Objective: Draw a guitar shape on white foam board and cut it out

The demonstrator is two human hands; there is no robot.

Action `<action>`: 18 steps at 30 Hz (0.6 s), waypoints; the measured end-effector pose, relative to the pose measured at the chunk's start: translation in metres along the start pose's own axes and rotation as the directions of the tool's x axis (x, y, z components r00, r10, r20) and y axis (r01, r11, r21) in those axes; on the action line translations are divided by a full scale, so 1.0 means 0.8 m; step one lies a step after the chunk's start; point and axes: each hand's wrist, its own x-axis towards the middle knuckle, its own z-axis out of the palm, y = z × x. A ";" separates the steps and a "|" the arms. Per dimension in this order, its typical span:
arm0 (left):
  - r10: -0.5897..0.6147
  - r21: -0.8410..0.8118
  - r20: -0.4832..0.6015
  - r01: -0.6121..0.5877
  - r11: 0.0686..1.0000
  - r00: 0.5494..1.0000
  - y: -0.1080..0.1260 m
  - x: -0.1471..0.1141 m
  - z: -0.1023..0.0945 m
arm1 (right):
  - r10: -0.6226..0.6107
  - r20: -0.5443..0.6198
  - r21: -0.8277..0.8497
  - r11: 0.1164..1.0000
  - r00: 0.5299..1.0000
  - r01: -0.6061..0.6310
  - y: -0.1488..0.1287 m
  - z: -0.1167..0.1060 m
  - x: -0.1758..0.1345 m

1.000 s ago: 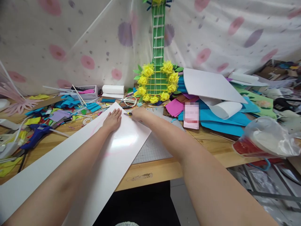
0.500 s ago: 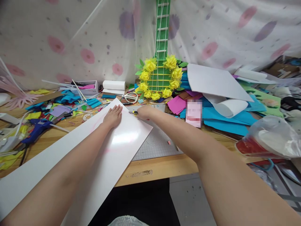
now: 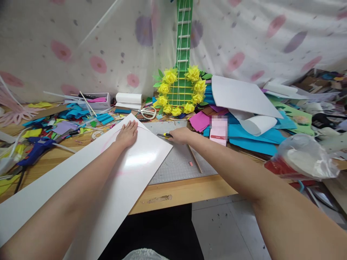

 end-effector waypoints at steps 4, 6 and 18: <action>0.005 -0.080 -0.111 -0.014 0.997 0.994 0.001 -0.003 -0.002 | 0.103 -0.071 0.131 0.987 0.992 -0.093 0.003 0.009 -0.007; -0.042 -0.170 -0.189 0.010 0.985 0.981 -0.002 -0.003 -0.009 | 0.194 -0.130 0.160 0.972 0.972 -0.172 0.000 0.013 -0.006; -0.472 -0.262 0.011 0.458 0.849 0.882 -0.106 -0.031 -0.070 | 0.344 -0.247 0.159 0.936 0.906 -0.313 -0.021 0.039 0.012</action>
